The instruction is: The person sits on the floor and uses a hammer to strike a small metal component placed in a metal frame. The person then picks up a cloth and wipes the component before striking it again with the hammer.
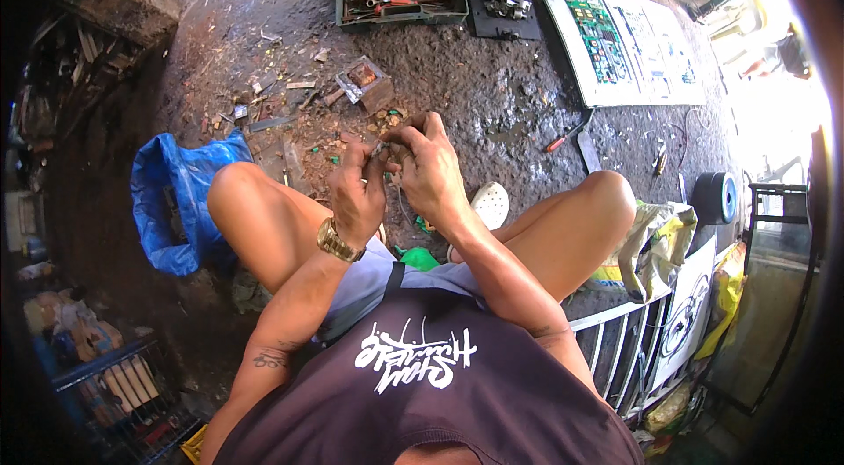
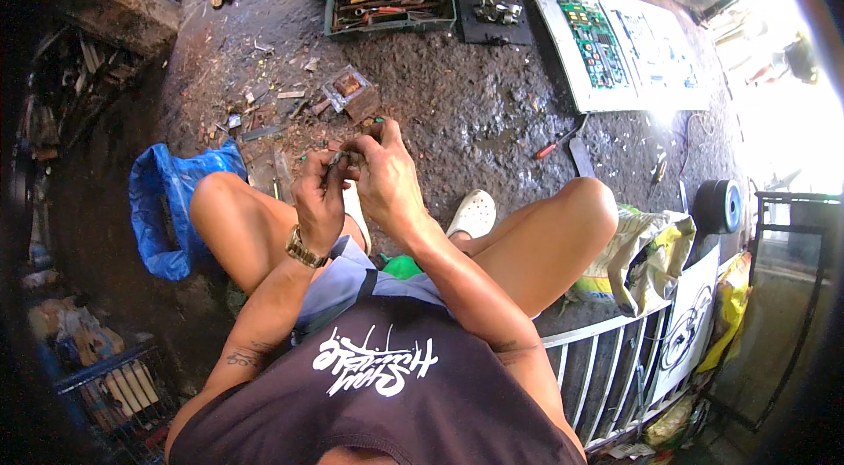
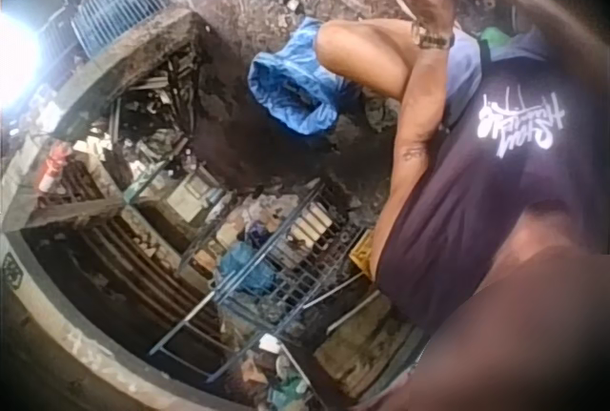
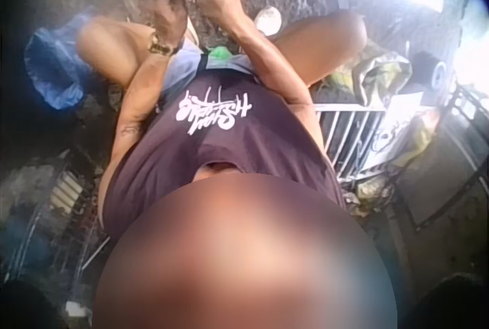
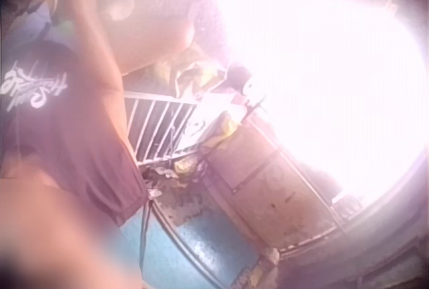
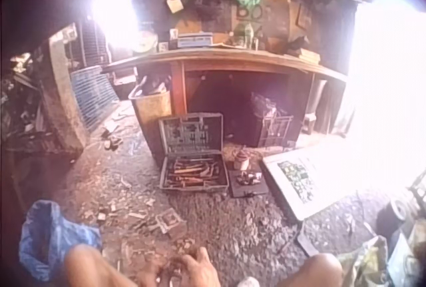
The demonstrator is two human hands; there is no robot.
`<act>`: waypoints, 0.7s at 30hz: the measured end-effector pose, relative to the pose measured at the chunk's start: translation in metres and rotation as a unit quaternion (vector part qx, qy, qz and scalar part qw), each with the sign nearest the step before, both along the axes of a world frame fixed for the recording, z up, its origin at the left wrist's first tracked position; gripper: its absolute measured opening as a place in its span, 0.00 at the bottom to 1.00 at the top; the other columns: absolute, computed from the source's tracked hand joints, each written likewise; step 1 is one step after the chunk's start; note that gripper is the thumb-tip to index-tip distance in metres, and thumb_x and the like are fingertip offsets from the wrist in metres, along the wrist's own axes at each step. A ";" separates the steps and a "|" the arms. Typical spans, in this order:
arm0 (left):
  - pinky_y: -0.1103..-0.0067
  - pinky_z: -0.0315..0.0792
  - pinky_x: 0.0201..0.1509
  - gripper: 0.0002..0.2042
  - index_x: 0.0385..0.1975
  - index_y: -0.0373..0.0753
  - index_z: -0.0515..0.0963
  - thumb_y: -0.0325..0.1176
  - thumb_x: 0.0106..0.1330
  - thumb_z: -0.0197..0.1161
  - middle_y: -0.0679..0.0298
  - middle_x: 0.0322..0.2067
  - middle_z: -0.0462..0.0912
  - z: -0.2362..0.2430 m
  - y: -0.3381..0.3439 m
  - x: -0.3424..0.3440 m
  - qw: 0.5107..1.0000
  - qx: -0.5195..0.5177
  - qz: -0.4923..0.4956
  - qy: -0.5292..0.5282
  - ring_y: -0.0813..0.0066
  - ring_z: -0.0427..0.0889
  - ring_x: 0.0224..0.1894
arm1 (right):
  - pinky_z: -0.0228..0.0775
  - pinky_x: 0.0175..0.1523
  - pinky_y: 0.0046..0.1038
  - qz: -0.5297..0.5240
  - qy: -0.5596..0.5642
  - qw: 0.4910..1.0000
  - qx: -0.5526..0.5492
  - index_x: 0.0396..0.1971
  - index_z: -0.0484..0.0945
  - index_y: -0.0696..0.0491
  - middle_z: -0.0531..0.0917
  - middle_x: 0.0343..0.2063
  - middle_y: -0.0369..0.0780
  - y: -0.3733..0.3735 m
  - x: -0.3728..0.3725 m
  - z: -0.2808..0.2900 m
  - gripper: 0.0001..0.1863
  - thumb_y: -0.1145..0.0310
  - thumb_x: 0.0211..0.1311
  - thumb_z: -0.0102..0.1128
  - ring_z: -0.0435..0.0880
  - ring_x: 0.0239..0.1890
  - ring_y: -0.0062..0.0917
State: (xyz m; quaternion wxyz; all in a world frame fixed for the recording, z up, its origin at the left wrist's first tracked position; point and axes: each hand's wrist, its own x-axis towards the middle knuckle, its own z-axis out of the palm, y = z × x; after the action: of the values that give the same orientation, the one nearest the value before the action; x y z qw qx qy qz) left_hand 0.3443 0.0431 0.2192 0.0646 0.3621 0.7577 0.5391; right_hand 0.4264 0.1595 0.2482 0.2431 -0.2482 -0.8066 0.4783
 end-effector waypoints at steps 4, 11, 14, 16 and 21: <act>0.81 0.79 0.31 0.04 0.44 0.34 0.75 0.25 0.75 0.59 0.61 0.33 0.87 -0.001 0.000 -0.001 1.000 -0.013 -0.013 -0.025 0.77 0.88 0.33 | 0.75 0.52 0.39 0.005 -0.019 0.999 -0.026 0.45 0.83 0.61 0.76 0.46 0.50 0.003 0.003 0.000 0.11 0.78 0.65 0.59 0.81 0.48 0.46; 0.72 0.80 0.35 0.08 0.47 0.36 0.79 0.22 0.72 0.61 0.55 0.34 0.89 -0.003 0.002 0.000 0.998 -0.008 -0.026 0.054 0.65 0.91 0.34 | 0.74 0.53 0.41 0.047 -0.041 0.995 -0.082 0.44 0.84 0.62 0.76 0.45 0.51 0.019 0.009 0.007 0.10 0.76 0.65 0.60 0.80 0.48 0.48; 0.81 0.80 0.35 0.09 0.52 0.34 0.78 0.26 0.75 0.60 0.60 0.40 0.87 -0.002 0.004 -0.001 0.998 0.030 -0.038 0.032 0.75 0.89 0.36 | 0.73 0.53 0.41 0.040 -0.035 0.998 -0.021 0.43 0.84 0.61 0.76 0.45 0.50 0.019 0.007 0.004 0.10 0.75 0.65 0.61 0.80 0.47 0.48; 0.76 0.82 0.35 0.10 0.52 0.35 0.79 0.25 0.75 0.58 0.57 0.39 0.88 0.000 0.005 -0.003 1.000 -0.009 -0.016 -0.010 0.68 0.90 0.36 | 0.73 0.53 0.41 0.034 -0.029 0.998 0.040 0.43 0.84 0.59 0.76 0.45 0.49 0.016 0.006 -0.001 0.10 0.75 0.64 0.61 0.80 0.47 0.48; 0.74 0.87 0.37 0.11 0.53 0.34 0.78 0.29 0.77 0.55 0.59 0.44 0.86 0.015 -0.001 -0.004 0.942 0.003 -0.036 -0.334 0.69 0.88 0.44 | 0.76 0.46 0.40 0.044 0.006 0.992 0.122 0.44 0.85 0.55 0.78 0.40 0.46 0.013 0.008 -0.017 0.11 0.74 0.62 0.63 0.83 0.43 0.46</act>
State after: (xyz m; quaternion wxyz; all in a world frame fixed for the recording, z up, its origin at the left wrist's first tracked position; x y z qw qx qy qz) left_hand 0.3401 0.0424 0.2344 0.3326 0.1882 0.6773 0.6287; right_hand 0.4340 0.1721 0.2312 0.2552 -0.1782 -0.8676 0.3877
